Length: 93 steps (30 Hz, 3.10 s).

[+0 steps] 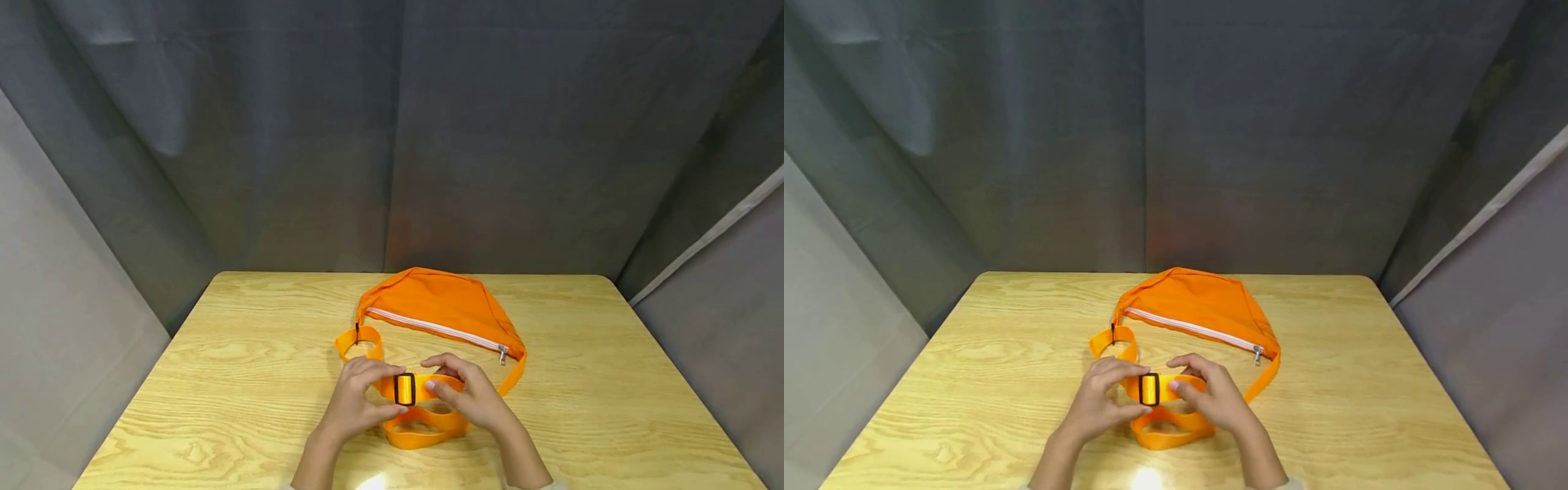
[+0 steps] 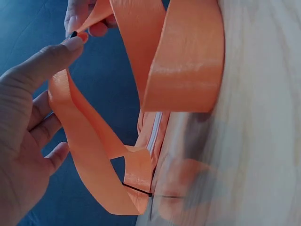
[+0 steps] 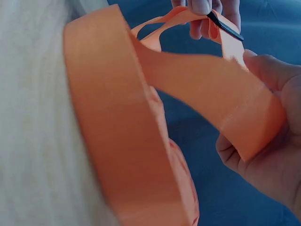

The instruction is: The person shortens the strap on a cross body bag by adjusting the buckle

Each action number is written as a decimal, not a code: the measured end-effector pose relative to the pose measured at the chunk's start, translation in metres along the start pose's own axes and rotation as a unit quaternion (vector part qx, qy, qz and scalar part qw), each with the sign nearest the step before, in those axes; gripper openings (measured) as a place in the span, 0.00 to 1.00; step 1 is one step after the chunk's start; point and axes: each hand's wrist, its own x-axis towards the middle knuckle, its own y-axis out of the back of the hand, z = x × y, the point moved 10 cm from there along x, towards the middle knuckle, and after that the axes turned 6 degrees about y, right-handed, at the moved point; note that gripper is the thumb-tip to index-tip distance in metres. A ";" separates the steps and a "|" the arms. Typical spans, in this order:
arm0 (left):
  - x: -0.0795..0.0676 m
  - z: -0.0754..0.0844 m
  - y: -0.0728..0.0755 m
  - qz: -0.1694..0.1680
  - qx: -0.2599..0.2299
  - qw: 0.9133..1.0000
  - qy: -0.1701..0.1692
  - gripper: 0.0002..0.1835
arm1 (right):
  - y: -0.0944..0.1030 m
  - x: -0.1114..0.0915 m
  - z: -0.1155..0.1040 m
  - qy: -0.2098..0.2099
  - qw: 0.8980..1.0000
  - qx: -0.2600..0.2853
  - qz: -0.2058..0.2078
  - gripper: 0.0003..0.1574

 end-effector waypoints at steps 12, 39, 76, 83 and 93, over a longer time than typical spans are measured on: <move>0.001 0.002 0.004 -0.007 -0.005 1.000 -0.009 0.28 | -0.007 0.007 -0.022 0.002 0.999 0.038 0.004 0.04; 0.002 0.003 0.014 0.024 -0.043 0.998 -0.032 0.28 | -0.004 0.006 -0.002 -0.009 0.997 0.070 0.021 0.03; 0.001 -0.004 0.013 0.019 -0.058 0.998 -0.004 0.30 | -0.012 0.007 0.005 -0.009 0.997 0.081 -0.019 0.06; 0.006 0.022 0.026 0.028 -0.065 0.997 -0.012 0.26 | -0.024 0.018 -0.017 0.009 0.992 0.117 -0.047 0.07; 0.006 0.006 0.026 0.043 -0.069 0.997 0.012 0.29 | -0.013 0.020 -0.036 -0.001 0.998 -0.017 -0.055 0.07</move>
